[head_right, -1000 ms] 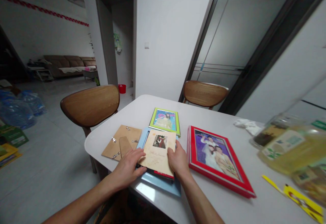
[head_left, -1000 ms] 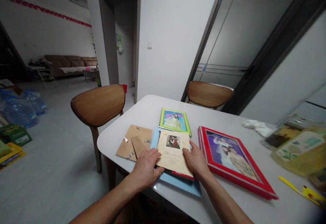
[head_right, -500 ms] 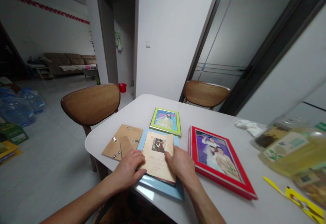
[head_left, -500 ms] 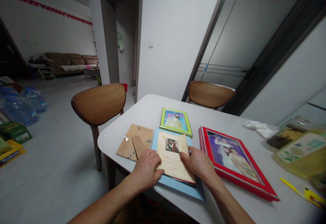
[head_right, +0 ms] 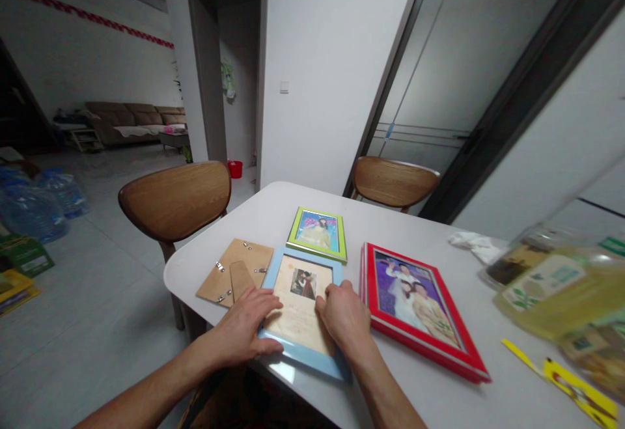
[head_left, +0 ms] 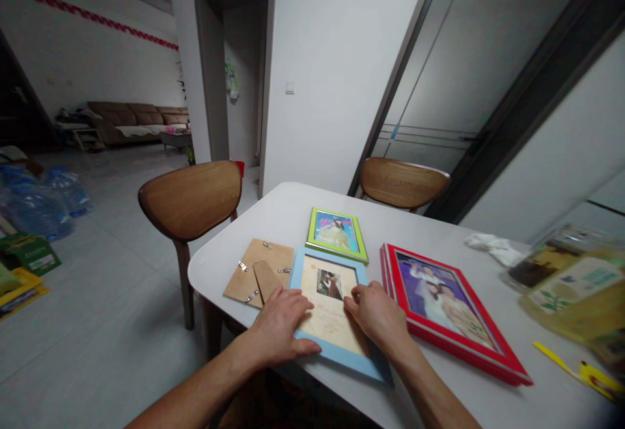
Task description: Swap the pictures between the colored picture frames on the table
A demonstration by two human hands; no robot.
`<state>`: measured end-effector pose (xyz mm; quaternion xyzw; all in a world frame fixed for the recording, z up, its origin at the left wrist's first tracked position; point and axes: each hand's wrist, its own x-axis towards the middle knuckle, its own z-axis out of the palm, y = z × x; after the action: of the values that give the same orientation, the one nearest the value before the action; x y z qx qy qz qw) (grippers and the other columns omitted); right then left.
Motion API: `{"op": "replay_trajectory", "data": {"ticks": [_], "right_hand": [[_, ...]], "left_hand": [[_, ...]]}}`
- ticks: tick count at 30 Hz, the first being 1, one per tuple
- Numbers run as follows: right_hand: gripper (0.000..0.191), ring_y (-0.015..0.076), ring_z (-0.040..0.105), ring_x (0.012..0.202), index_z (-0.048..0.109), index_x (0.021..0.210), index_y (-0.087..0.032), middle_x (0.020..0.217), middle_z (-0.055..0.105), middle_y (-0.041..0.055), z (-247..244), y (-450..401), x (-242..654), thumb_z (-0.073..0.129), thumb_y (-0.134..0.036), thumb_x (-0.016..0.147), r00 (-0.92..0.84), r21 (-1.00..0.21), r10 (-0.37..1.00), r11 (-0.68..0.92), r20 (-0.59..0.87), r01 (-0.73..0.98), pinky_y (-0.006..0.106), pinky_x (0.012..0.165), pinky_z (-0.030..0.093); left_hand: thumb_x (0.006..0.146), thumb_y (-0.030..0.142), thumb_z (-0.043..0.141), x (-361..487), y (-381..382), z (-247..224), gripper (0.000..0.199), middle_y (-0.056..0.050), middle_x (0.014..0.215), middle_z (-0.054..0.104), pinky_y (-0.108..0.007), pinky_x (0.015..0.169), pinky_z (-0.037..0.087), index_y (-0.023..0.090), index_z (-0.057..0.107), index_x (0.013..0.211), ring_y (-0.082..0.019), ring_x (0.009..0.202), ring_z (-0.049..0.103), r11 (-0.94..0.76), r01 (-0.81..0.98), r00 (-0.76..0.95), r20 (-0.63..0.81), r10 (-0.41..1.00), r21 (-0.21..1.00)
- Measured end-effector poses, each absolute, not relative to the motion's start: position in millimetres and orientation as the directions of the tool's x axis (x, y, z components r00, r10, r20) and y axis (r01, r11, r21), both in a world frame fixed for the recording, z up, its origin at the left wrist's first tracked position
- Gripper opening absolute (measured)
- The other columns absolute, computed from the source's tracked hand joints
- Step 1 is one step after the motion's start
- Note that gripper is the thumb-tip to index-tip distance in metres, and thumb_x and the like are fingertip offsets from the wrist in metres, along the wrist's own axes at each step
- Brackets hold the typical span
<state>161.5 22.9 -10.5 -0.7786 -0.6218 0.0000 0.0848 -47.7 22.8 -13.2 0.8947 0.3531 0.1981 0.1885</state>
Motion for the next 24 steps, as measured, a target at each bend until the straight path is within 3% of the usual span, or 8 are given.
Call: {"op": "replay_trajectory", "data": {"ticks": [5,8,12,15,21,24], "right_hand": [[0.032,0.0183,0.052,0.082,0.059,0.096,-0.015,0.091,0.055,0.0106,-5.7,19.6,129.4,0.04,-0.032,0.076,-0.029,-0.286,0.961,0.111,0.275,0.952,0.029,0.073,0.038],[0.034,0.0215,0.048,0.088,0.058,0.097,-0.019,0.089,0.057,0.009,-3.4,19.4,91.0,0.045,-0.039,0.073,-0.184,-0.259,0.933,0.268,0.308,0.928,0.034,0.078,0.034],[0.044,0.0266,0.045,0.086,0.056,0.094,-0.02,0.086,0.057,0.0097,-5.6,24.5,49.1,0.054,-0.049,0.062,-0.254,-0.171,0.924,0.31,0.286,0.935,0.04,0.074,0.031],[0.036,0.0258,0.045,0.085,0.056,0.092,-0.018,0.084,0.056,0.0099,-10.3,30.0,38.9,0.053,-0.041,0.064,-0.242,-0.174,0.931,0.296,0.273,0.939,0.037,0.072,0.032],[0.032,0.0181,0.046,0.082,0.053,0.101,-0.018,0.087,0.054,0.007,-4.5,27.5,43.8,0.045,-0.027,0.071,-0.196,-0.408,0.917,0.337,0.349,0.848,0.029,0.074,0.035],[0.033,0.0184,0.046,0.084,0.054,0.101,-0.018,0.09,0.053,0.0073,13.6,21.4,52.1,0.047,-0.026,0.069,-0.185,-0.453,0.871,0.405,0.454,0.794,0.03,0.076,0.036]], "left_hand": [[0.061,0.038,0.065,-91.7,35.3,-21.4,0.059,-0.013,0.129,0.038,-0.045,0.098,0.021,0.018,0.046,0.113,-0.026,0.119,0.031,-0.611,0.656,0.562,0.252,0.787,0.444],[0.061,0.031,0.065,-114.9,42.9,-26.8,0.06,-0.013,0.128,0.038,-0.046,0.097,0.022,0.018,0.044,0.116,-0.028,0.121,0.028,-0.502,0.763,0.453,0.217,0.865,0.408],[0.059,0.036,0.065,-125.4,41.7,-29.9,0.074,-0.012,0.135,0.027,-0.05,0.098,0.018,0.022,0.033,0.124,-0.027,0.125,0.018,-0.455,0.803,0.448,0.112,0.887,0.385],[0.06,0.04,0.065,-127.7,39.4,-34.3,0.075,-0.013,0.135,0.025,-0.049,0.098,0.018,0.021,0.032,0.125,-0.026,0.125,0.02,-0.468,0.797,0.464,0.108,0.879,0.383],[0.07,0.021,0.054,-136.4,50.3,-33.2,0.052,-0.014,0.131,0.034,-0.043,0.099,0.025,0.014,0.039,0.119,-0.024,0.124,0.024,-0.538,0.771,0.418,0.368,0.831,0.34],[0.072,0.016,0.048,-132.3,54.8,-15.7,0.048,-0.015,0.13,0.035,-0.042,0.1,0.025,0.012,0.039,0.119,-0.023,0.124,0.024,-0.626,0.713,0.428,0.51,0.746,0.317]]}}
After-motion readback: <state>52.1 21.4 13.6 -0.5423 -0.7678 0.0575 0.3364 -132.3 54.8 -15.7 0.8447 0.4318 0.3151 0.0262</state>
